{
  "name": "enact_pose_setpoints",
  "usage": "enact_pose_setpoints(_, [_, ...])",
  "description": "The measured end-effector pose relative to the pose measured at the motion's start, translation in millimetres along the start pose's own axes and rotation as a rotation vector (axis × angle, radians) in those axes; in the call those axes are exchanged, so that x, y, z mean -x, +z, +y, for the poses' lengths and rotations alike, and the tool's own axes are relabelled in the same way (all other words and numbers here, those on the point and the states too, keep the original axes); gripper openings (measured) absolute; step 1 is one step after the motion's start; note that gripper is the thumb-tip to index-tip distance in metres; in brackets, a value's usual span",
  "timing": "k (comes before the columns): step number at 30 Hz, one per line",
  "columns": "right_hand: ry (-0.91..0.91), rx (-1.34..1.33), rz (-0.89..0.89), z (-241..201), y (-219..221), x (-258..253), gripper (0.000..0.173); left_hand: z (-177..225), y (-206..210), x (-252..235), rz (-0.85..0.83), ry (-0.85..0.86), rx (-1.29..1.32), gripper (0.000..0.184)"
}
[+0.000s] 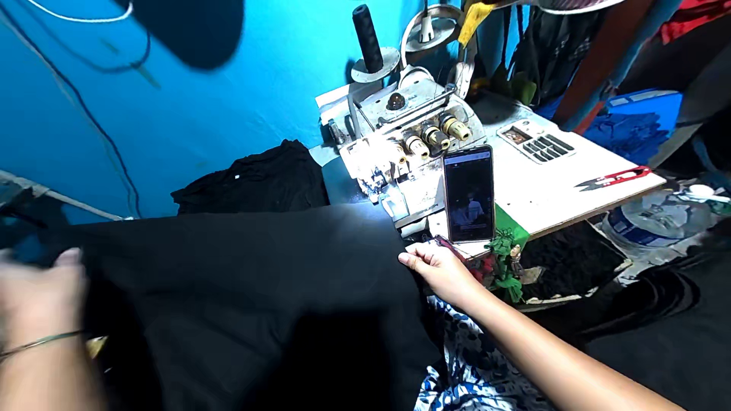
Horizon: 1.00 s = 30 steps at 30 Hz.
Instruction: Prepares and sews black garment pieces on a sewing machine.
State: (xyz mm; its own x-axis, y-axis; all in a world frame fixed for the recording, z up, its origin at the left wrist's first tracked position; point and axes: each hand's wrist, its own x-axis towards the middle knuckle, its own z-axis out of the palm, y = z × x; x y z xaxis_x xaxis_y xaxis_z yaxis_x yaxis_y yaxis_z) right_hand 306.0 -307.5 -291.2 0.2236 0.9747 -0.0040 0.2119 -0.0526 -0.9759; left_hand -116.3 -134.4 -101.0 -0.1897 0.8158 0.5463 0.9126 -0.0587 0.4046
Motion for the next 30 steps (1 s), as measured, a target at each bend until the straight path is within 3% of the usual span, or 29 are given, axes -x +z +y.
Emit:
enact_pose_setpoints(1, [0.007, -0.005, -0.005, 1.3, 0.3, -0.8, 0.024, -1.3, 18.4, -7.2, -0.051, 0.201, 0.059, 0.058])
enact_pose_setpoints(3, [0.024, -0.052, -0.024, -3.6, -2.4, 0.8, 0.024, 66.0, 52.2, 31.9, -0.170, 0.406, 0.207, 0.050])
enact_pose_setpoints(5, [0.055, -0.109, -0.059, -12.5, -5.9, 4.0, 0.023, 138.2, 84.3, 103.9, -0.394, 0.537, 0.330, 0.042])
enact_pose_setpoints(8, [0.083, -0.154, -0.078, -13.1, -7.4, 4.2, 0.022, 187.9, 131.7, 184.9, -0.570, 0.629, 0.365, 0.041])
enact_pose_setpoints(13, [0.079, -0.133, -0.081, -9.4, -8.2, 2.2, 0.022, 200.0, 160.0, 216.6, -0.365, 0.616, 0.271, 0.046])
enact_pose_setpoints(30, [0.002, -0.138, -0.083, -2.8, -7.9, -11.0, 0.017, 202.5, 166.2, 209.4, -0.344, 0.616, 0.253, 0.045])
